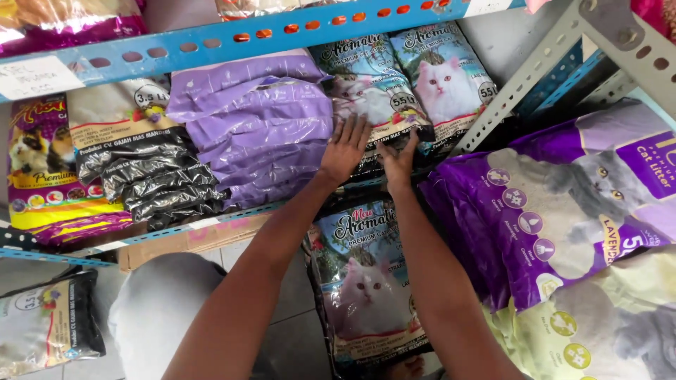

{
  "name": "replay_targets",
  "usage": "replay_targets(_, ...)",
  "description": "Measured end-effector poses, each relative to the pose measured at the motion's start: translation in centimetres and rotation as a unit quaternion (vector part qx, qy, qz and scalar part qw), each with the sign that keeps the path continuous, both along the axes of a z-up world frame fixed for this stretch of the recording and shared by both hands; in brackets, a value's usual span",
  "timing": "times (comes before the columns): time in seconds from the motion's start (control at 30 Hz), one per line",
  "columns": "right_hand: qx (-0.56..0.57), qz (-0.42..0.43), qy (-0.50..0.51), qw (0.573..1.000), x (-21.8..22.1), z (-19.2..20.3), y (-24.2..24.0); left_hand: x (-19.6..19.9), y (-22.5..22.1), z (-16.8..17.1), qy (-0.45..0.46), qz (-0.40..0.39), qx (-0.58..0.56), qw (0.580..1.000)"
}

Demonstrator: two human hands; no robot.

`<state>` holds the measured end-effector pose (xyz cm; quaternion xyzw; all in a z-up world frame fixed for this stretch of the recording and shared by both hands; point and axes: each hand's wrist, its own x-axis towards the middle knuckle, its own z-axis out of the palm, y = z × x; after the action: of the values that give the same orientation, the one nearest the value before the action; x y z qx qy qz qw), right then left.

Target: Picking up bags of cat litter and pet food from the floor and organizing them on retail shelves.

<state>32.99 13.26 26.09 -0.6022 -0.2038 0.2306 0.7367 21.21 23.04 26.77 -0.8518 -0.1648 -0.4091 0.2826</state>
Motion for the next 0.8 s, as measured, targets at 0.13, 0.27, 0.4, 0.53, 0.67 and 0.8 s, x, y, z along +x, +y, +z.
replay_targets(0.13,0.033,-0.022,0.019,0.999,0.0,-1.3,0.1,-1.0,-1.0,-1.0,-0.032,-0.007,0.035,0.999)
replay_targets(0.27,0.027,-0.023,-0.011,0.999,1.2,-3.3,2.6,-1.3,-0.2,-0.9,0.011,0.012,0.037,0.999)
replay_targets(0.4,-0.052,0.021,-0.113,0.992,2.4,-3.5,2.2,-0.7,0.2,-1.6,0.033,0.023,-0.005,0.999)
replay_targets(0.53,-0.078,-0.064,-0.187,0.977,4.7,-8.0,2.8,-1.7,-1.8,-2.3,0.025,0.017,-0.056,0.998)
replay_targets(0.67,-0.164,-0.129,-0.282,0.936,1.6,-4.6,-0.1,-3.0,-4.9,-2.1,-0.014,-0.107,-0.203,0.973)
replay_targets(0.8,-0.238,-0.098,-0.397,0.881,1.5,-7.5,-2.7,-4.2,-7.7,-3.0,-0.076,-0.147,-0.339,0.926)
